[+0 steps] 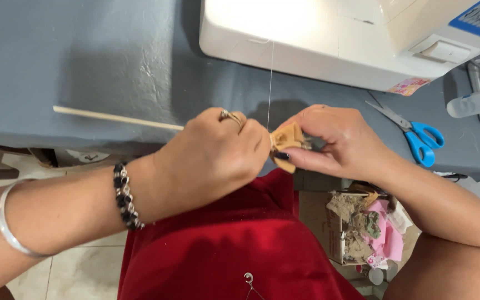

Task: Crafting a decorative flower by folding and assembling small pieces of brown fabric.

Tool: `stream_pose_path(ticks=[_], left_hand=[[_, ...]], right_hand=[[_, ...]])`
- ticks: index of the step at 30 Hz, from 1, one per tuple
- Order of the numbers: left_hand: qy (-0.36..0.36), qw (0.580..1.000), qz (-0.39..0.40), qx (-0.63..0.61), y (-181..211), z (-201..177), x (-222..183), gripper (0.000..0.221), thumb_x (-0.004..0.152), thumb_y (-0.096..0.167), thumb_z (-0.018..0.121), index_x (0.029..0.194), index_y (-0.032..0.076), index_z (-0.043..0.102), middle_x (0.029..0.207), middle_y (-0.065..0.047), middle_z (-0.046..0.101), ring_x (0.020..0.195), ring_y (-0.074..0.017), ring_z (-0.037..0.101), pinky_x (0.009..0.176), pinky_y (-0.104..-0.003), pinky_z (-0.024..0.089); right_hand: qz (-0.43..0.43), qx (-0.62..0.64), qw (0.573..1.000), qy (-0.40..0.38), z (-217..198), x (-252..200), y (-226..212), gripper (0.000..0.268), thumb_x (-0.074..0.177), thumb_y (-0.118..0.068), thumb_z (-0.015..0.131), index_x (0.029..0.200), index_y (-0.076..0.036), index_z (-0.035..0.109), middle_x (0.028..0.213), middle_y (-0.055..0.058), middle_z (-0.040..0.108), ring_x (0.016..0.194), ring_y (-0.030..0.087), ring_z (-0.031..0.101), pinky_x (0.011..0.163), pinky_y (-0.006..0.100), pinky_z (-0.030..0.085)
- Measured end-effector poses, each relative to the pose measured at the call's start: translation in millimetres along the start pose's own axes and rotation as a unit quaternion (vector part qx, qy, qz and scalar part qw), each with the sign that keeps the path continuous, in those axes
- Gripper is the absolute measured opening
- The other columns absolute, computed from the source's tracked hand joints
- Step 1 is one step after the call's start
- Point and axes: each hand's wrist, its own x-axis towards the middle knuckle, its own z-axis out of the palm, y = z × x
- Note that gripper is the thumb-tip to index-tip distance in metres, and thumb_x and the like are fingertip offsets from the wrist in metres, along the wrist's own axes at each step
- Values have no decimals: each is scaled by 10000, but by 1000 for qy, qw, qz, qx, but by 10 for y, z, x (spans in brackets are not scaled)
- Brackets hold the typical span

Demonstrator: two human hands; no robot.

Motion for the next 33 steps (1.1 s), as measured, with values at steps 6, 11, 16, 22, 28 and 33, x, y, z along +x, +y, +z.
stream_pose_path(ticks=[6, 11, 16, 22, 28, 33], left_hand=[[-72, 945, -75, -309, 153, -53, -149, 180, 944, 38, 565, 785, 119, 537, 718, -75, 560, 570, -295, 540, 537, -444, 456], [-271, 856, -129, -420, -56, 7, -32, 221, 912, 129, 465, 717, 125, 568, 700, -89, 633, 628, -364, 589, 601, -519, 428], [-446, 736, -148, -488, -346, -116, 311, 404, 994, 249, 406, 914, 248, 801, 932, 77, 814, 895, -145, 756, 853, -329, 525], [-438, 739, -158, -487, -279, -52, 164, 395, 983, 289, 399, 969, 242, 790, 804, 48, 753, 761, -160, 702, 752, -335, 507], [-43, 996, -67, -45, 131, -89, -158, 279, 814, -10, 615, 767, 225, 472, 653, 48, 471, 500, -138, 493, 420, -303, 363], [-28, 997, -75, 9, 152, -33, -280, 324, 784, -51, 613, 711, 234, 478, 630, 66, 458, 511, -116, 473, 454, -287, 328]], right_hand=[[9, -15, 997, -79, 28, -152, -110, 465, 952, -522, 548, 1184, -134, 660, 868, -65, 728, 754, 128, 709, 678, 302, 589], [-178, -201, 962, 44, 33, -325, -77, 1016, 761, -803, 796, 1433, -99, 504, 1381, 158, 595, 1238, 369, 684, 1138, 642, 495], [-296, -336, 891, 82, 145, -135, -158, 295, 1018, -107, 797, 1239, -128, 602, 1159, 142, 686, 1037, 264, 703, 1034, 572, 554], [-254, -194, 943, 95, 182, -101, -47, 110, 1002, -78, 677, 1065, 8, 704, 1032, 175, 732, 920, 241, 727, 933, 460, 618], [-150, -24, 986, 69, 230, -110, 71, 199, 991, -169, 671, 1091, 2, 683, 1077, 145, 742, 969, 257, 764, 949, 431, 604], [-43, 72, 996, 40, 210, -131, 105, 186, 949, -110, 740, 1116, -40, 700, 1095, 80, 755, 1032, 251, 766, 929, 348, 603]])
